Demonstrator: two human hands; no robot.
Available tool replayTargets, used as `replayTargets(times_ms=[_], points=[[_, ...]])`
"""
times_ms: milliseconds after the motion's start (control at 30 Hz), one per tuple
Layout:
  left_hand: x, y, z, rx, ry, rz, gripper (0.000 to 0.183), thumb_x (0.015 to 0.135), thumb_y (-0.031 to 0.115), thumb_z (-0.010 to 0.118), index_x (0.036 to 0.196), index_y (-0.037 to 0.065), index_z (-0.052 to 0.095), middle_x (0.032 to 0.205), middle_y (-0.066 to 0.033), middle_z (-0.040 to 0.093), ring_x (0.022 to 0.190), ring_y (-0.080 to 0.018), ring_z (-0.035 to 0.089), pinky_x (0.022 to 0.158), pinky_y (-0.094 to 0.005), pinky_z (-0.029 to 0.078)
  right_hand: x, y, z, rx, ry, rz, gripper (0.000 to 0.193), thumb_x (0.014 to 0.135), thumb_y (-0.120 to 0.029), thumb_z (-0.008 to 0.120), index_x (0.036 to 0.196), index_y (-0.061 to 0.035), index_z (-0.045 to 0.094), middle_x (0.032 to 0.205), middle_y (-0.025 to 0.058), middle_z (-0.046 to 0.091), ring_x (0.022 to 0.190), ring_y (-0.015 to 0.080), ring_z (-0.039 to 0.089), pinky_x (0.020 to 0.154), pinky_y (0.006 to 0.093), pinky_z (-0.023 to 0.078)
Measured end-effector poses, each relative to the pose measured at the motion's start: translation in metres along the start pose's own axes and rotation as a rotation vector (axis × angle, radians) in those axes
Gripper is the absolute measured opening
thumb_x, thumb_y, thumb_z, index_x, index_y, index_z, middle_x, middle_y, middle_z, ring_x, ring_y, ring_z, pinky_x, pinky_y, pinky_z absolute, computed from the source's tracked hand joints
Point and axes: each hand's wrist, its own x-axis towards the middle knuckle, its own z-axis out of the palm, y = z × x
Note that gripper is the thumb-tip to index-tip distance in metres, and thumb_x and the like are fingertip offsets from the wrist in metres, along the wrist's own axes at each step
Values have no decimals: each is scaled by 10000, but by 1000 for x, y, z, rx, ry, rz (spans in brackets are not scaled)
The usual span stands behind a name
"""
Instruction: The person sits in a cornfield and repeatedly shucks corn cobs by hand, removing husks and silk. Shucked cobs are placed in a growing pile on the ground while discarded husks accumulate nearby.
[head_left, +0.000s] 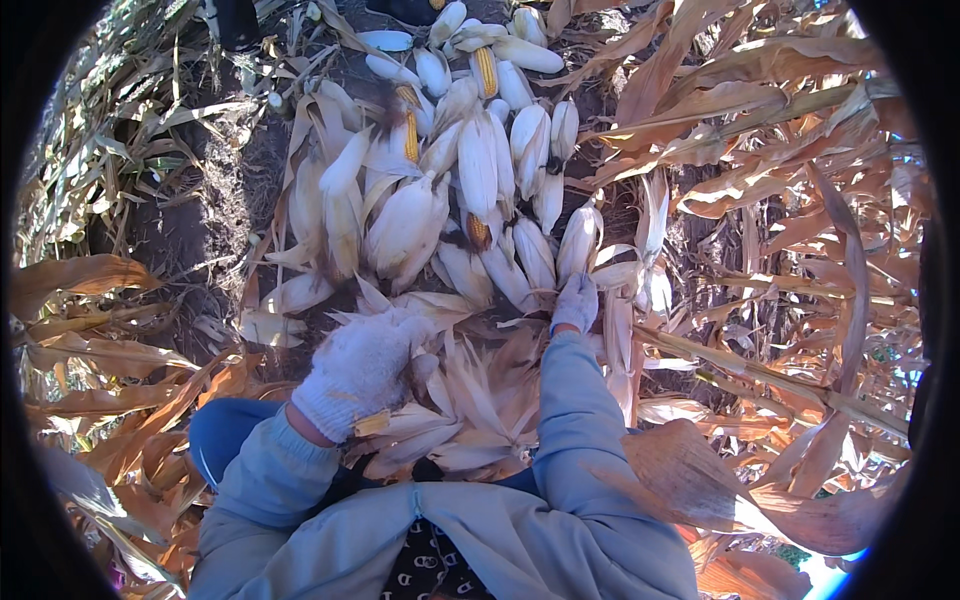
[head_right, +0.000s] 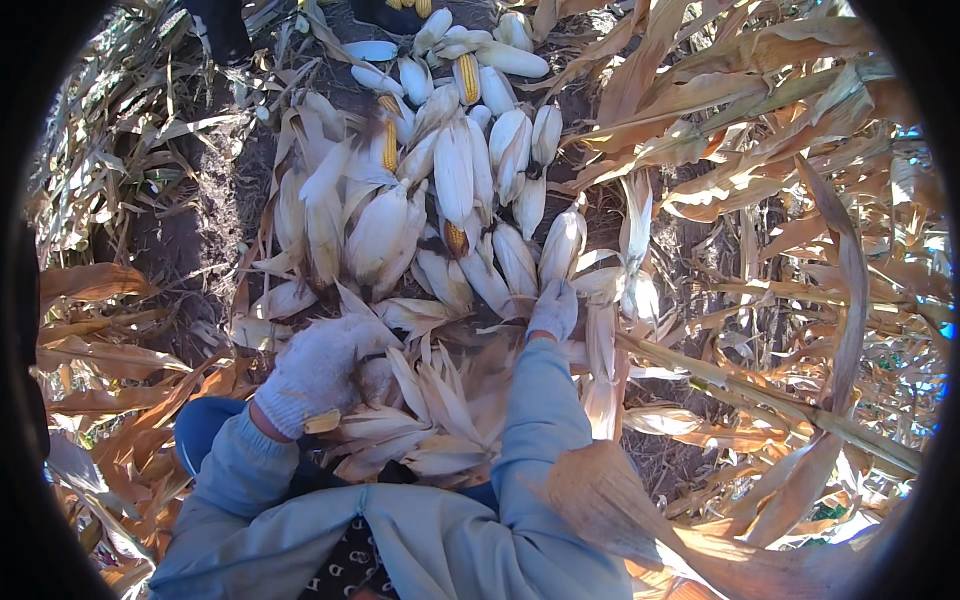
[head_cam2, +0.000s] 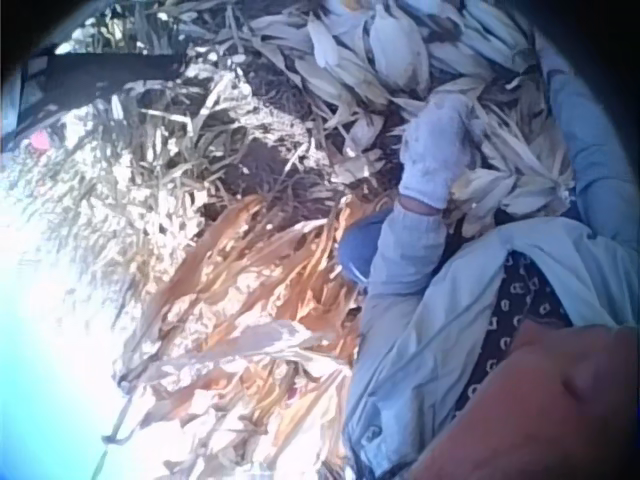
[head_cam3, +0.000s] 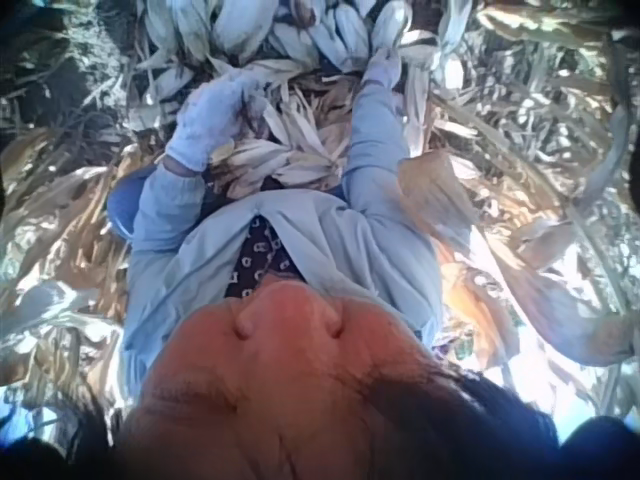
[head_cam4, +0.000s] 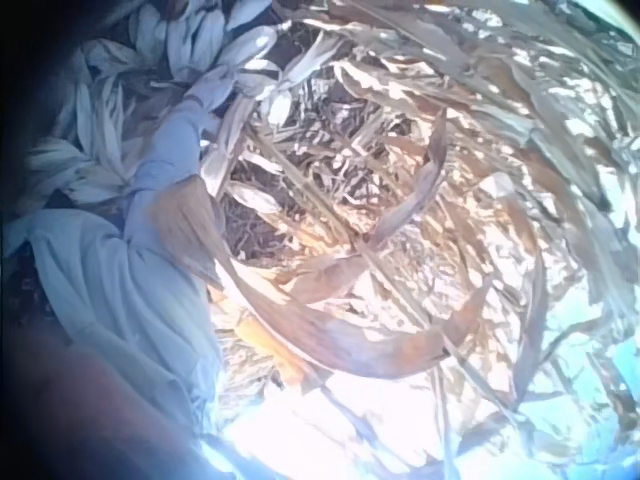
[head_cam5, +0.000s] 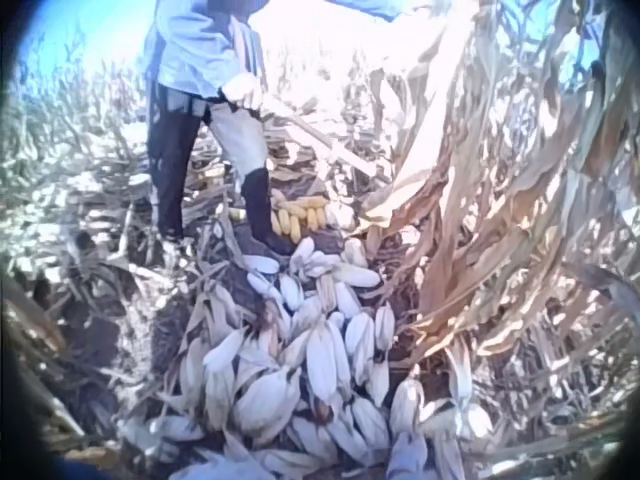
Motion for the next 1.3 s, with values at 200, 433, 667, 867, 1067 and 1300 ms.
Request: replayTargets(times_ms=[200,433,667,867,1067,1300], points=[[8,7,-2,50,-65,-10,265,882,181,736,1136,114,704,1104,-130,715,1031,-376,695,879,-468,568,34,86,51,-621,-332,10,406,1045,-285,477,1218,10,696,1307,241,671,1181,412,650,1017,460,503],[-6,2,6,75,-80,-89,246,912,198,702,1130,86,683,1106,-150,701,1026,-375,696,865,-469,573,13,22,50,-51,-279,227,506,962,-389,634,1194,56,698,1289,250,687,1163,415,663,990,474,499],[4,10,1,71,-116,39,286,907,217,707,1158,92,655,1094,-154,687,1005,-379,694,835,-481,569,83,222,126,376,-503,322,533,910,-392,718,1164,76,701,1120,243,748,1042,418,700,898,456,529],[-9,12,10,136,-88,66,305,853,196,735,1129,99,650,1081,-145,669,986,-387,690,820,-491,566,66,131,69,-649,-478,-616,391,976,-329,613,996,38,749,981,226,762,964,386,720,828,474,544],[-15,29,9,234,-97,56,256,819,178,753,1047,136,645,1033,-121,674,990,-354,699,823,-478,566,52,43,14,-321,-405,-171,195,985,-229,608,1095,-106,711,1048,180,757,986,341,741,807,446,577],[-28,32,8,187,-3,191,273,786,180,782,1022,148,650,1001,-87,683,973,-327,709,804,-471,568,160,118,34,-125,-265,-192,208,1032,-225,573,1160,-180,730,934,129,752,832,281,734,698,431,564]])
